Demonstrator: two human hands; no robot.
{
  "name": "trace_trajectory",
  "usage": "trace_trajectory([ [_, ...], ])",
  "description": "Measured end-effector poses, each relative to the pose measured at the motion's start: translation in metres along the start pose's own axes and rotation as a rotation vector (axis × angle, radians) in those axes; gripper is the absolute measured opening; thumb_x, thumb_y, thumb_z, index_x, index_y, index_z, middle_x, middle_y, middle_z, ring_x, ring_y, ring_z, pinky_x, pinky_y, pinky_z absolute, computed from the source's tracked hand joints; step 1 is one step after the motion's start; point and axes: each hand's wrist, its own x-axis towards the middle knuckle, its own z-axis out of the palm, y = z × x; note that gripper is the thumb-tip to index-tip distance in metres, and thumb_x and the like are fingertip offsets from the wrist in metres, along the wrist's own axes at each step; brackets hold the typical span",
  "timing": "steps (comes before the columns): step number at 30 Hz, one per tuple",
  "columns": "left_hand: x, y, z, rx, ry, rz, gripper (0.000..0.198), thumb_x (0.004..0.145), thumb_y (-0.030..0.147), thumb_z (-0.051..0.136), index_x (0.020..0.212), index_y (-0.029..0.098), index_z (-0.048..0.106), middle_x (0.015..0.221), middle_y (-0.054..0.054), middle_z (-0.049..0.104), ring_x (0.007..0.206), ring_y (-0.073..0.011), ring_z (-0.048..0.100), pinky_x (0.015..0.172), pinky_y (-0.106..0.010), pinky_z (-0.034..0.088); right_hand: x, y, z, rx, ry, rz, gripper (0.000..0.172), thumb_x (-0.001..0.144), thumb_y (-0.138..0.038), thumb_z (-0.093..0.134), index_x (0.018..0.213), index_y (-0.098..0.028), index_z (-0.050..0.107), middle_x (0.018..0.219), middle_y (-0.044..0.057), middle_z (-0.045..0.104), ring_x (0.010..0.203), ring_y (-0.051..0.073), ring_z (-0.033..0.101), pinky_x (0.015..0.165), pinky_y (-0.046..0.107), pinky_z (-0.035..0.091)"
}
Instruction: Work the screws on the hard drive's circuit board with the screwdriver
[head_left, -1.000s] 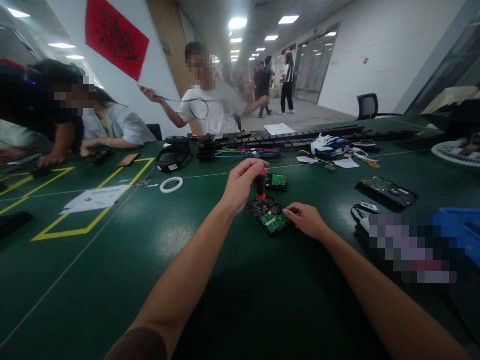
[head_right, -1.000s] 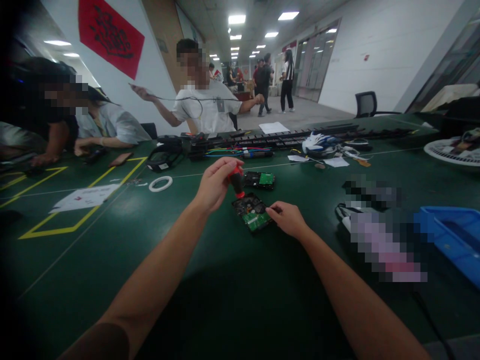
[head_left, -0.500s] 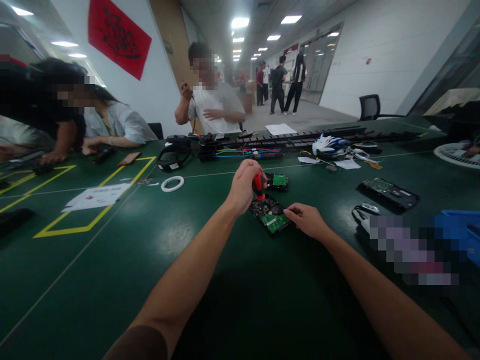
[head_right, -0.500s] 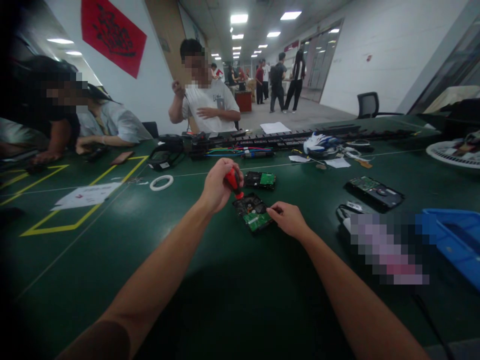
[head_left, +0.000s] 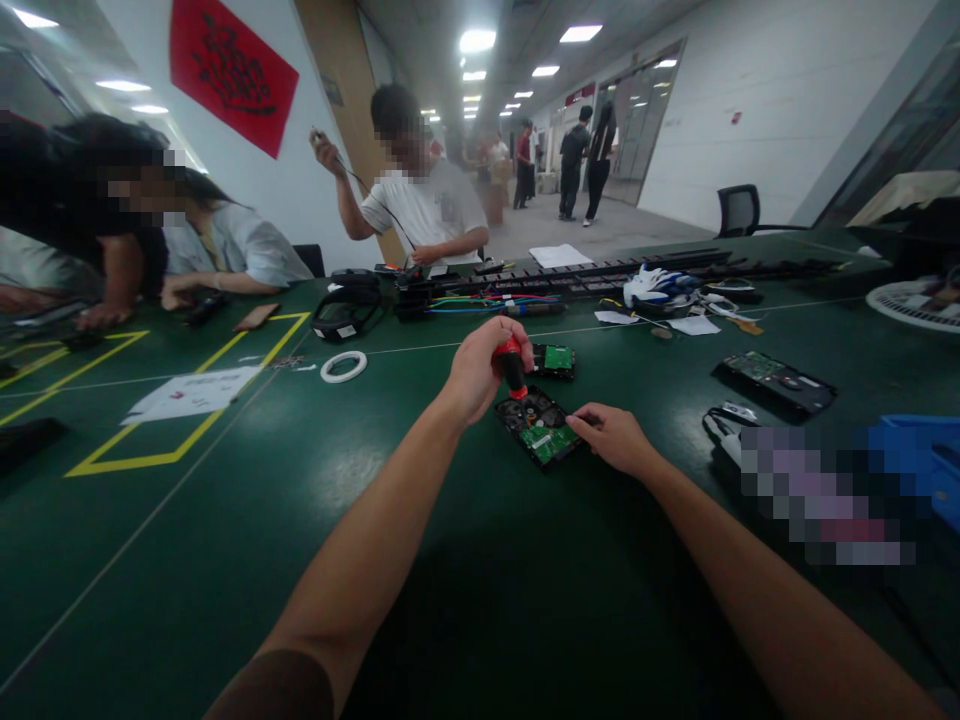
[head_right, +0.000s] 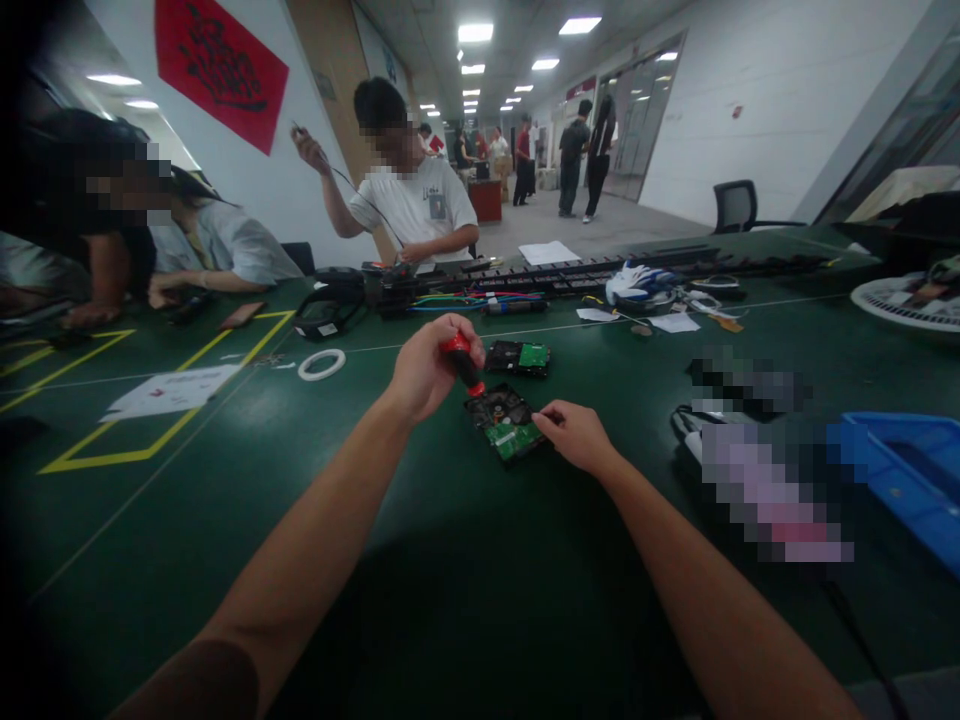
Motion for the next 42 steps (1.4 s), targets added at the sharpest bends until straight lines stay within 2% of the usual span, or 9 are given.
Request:
trace_trajectory([
  [2,-0.0003,-0.0026,0.0035,-0.044,-0.033,-0.011,0.01,0.08,0.026,0.052,0.084,0.02,0.059,0.074,-0.002,0.06,0.064,-0.0145,0.057,0.062,-0.029,0.047,-0.0001,0.0,0.0005,-0.002,0.003,0.0,0.033,0.096,-0.052,0.059,0.098,-0.023,0.074,0.082,0.002,0.076,0.059,0.015,0.067,0.061,0.029,0.049],
  [5,-0.0008,-0.0054,0.0071,-0.034,-0.019,0.003,0.009,0.077,0.023,0.054,0.085,0.021,0.056,0.075,-0.001,0.058,0.063,-0.0142,0.057,0.059,-0.028,0.045,-0.0002,0.0004,0.001,0.003,0.003,-0.005,0.034,0.097,-0.052,0.058,0.098,-0.023,0.074,0.082,0.002,0.076,0.059,0.015,0.067,0.061,0.029,0.048],
  [12,-0.0013,-0.0012,0.0027,0.1,0.056,0.043,0.006,0.083,0.025,0.063,0.084,0.02,0.06,0.078,-0.003,0.066,0.077,-0.0158,0.065,0.069,-0.028,0.051,-0.0003,0.0027,0.002,0.007,0.013,-0.012,0.035,0.096,-0.054,0.058,0.098,-0.023,0.074,0.081,0.001,0.076,0.06,0.015,0.068,0.061,0.028,0.049],
  [16,-0.0011,0.0013,0.0005,0.145,0.052,0.061,0.006,0.085,0.024,0.06,0.086,0.019,0.064,0.079,-0.003,0.07,0.069,-0.0142,0.063,0.065,-0.027,0.05,0.0,0.0035,0.0018,-0.002,0.008,-0.006,0.034,0.096,-0.054,0.059,0.099,-0.023,0.074,0.082,0.002,0.076,0.061,0.015,0.068,0.061,0.028,0.049],
  [21,-0.0003,0.0003,0.0026,0.131,0.076,0.076,0.014,0.089,0.026,0.053,0.086,0.019,0.065,0.074,-0.002,0.066,0.069,-0.0138,0.063,0.069,-0.027,0.051,-0.0002,0.0032,0.0015,-0.007,0.006,0.0,0.036,0.097,-0.054,0.058,0.099,-0.023,0.074,0.081,0.002,0.076,0.061,0.015,0.068,0.061,0.028,0.048],
  [29,-0.0009,-0.0022,0.0073,0.096,0.155,0.032,0.004,0.085,0.023,0.059,0.085,0.021,0.062,0.077,0.0,0.058,0.07,-0.0145,0.061,0.063,-0.028,0.054,0.0012,0.0042,0.0009,-0.009,0.003,-0.001,0.035,0.097,-0.053,0.058,0.1,-0.022,0.074,0.076,0.001,0.074,0.06,0.016,0.068,0.061,0.028,0.048],
  [37,0.0006,-0.002,0.0022,0.184,0.128,0.075,0.009,0.085,0.021,0.056,0.087,0.019,0.064,0.081,-0.003,0.069,0.073,-0.0131,0.062,0.071,-0.026,0.051,-0.0013,0.0009,0.0,-0.01,0.001,0.0,0.034,0.097,-0.051,0.058,0.1,-0.021,0.074,0.079,0.002,0.076,0.059,0.015,0.067,0.06,0.028,0.047],
  [42,-0.0003,-0.0032,0.0037,0.034,0.053,0.032,0.012,0.087,0.023,0.053,0.087,0.018,0.064,0.08,-0.003,0.068,0.072,-0.014,0.064,0.073,-0.027,0.052,-0.0003,0.0015,0.0001,-0.014,0.001,0.001,0.034,0.096,-0.051,0.059,0.1,-0.021,0.074,0.075,0.001,0.074,0.057,0.015,0.066,0.061,0.028,0.047],
])
